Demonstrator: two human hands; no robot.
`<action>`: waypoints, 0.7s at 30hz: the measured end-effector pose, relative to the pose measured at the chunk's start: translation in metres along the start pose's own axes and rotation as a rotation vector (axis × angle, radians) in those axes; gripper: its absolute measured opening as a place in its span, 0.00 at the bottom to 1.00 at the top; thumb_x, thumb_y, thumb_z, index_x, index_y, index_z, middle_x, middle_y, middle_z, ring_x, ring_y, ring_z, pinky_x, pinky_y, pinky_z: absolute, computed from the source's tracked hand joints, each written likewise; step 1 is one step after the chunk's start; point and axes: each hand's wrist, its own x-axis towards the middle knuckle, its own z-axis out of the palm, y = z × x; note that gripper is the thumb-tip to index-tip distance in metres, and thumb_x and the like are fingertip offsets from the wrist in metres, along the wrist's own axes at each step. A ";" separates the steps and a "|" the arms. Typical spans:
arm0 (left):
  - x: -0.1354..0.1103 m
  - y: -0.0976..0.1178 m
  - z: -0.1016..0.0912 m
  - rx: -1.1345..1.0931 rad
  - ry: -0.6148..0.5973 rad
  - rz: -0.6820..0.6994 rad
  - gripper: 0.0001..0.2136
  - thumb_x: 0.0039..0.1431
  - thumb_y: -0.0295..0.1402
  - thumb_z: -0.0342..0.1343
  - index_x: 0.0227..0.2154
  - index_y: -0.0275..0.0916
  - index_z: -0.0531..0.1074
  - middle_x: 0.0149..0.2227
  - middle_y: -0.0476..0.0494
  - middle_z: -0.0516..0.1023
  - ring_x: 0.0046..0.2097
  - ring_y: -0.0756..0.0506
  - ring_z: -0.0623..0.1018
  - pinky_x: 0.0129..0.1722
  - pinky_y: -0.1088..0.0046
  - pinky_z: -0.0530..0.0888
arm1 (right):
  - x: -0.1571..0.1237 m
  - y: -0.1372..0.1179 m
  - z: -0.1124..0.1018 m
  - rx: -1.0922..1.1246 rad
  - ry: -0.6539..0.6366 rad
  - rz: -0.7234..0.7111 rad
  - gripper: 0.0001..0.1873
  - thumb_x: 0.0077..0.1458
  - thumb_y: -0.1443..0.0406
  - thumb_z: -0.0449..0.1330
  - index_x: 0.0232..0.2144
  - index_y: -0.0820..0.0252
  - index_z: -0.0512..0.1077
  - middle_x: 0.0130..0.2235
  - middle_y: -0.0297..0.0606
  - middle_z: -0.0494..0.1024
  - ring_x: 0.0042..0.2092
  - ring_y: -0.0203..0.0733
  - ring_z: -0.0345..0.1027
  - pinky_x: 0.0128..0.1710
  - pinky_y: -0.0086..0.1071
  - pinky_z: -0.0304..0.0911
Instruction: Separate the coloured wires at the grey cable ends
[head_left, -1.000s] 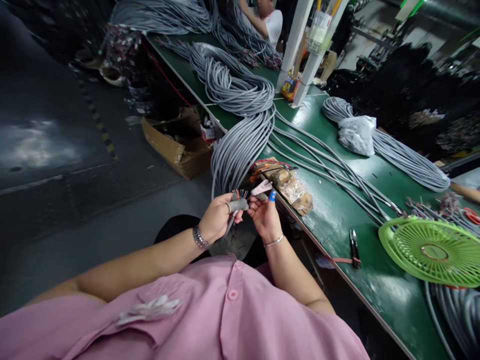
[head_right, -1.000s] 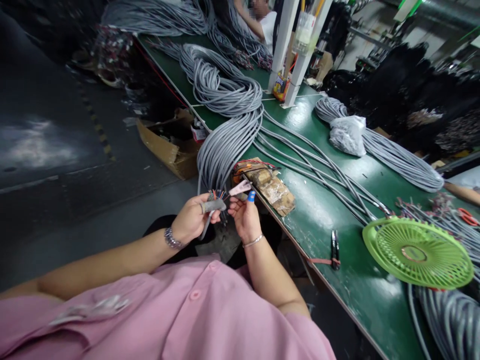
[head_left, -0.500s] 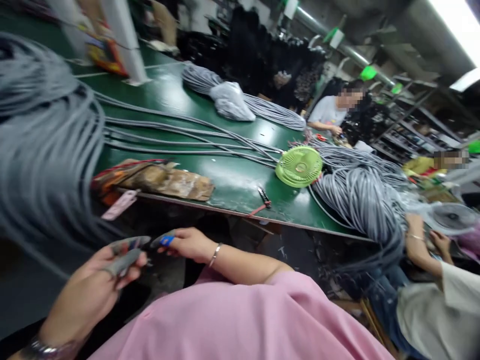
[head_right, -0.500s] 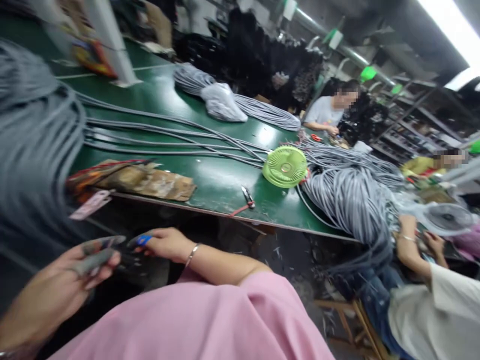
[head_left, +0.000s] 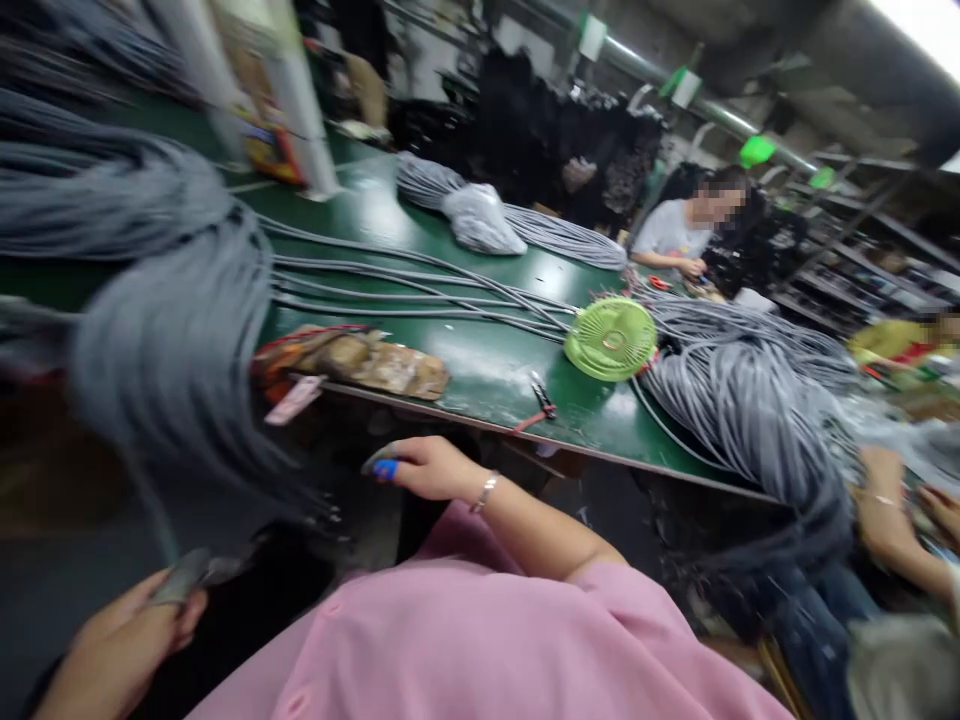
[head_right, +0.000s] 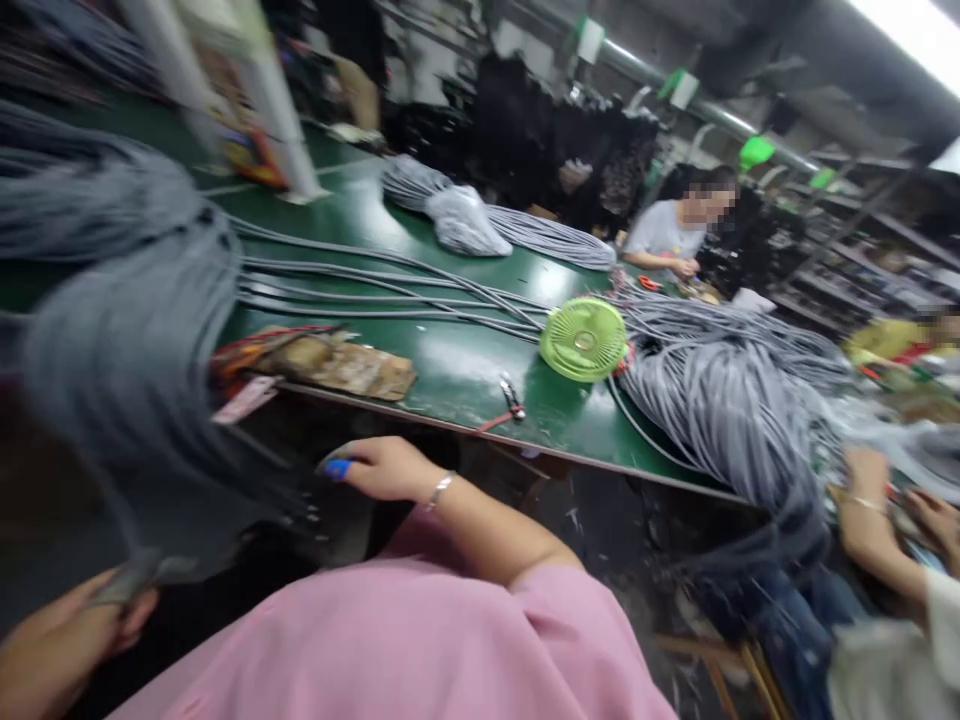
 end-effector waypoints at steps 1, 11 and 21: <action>-0.006 0.000 -0.007 -0.168 0.086 0.005 0.17 0.44 0.49 0.45 0.11 0.44 0.62 0.11 0.59 0.65 0.20 0.48 0.65 0.26 0.73 0.63 | -0.003 -0.008 -0.009 -0.020 0.006 -0.038 0.11 0.60 0.64 0.58 0.44 0.56 0.77 0.40 0.33 0.80 0.42 0.36 0.71 0.46 0.28 0.65; -0.046 0.000 -0.061 -0.635 0.114 -0.002 0.16 0.44 0.56 0.60 0.23 0.49 0.78 0.25 0.50 0.81 0.31 0.44 0.78 0.39 0.65 0.73 | -0.002 -0.070 -0.108 -0.321 0.062 -0.206 0.15 0.61 0.58 0.54 0.43 0.55 0.77 0.37 0.37 0.80 0.38 0.41 0.71 0.41 0.33 0.64; -0.017 0.166 -0.118 -0.422 0.183 0.451 0.14 0.43 0.45 0.66 0.30 0.41 0.80 0.29 0.45 0.81 0.34 0.42 0.77 0.39 0.65 0.74 | 0.034 -0.004 -0.216 -0.717 0.469 0.066 0.15 0.57 0.62 0.55 0.41 0.59 0.78 0.38 0.41 0.81 0.39 0.42 0.72 0.41 0.32 0.63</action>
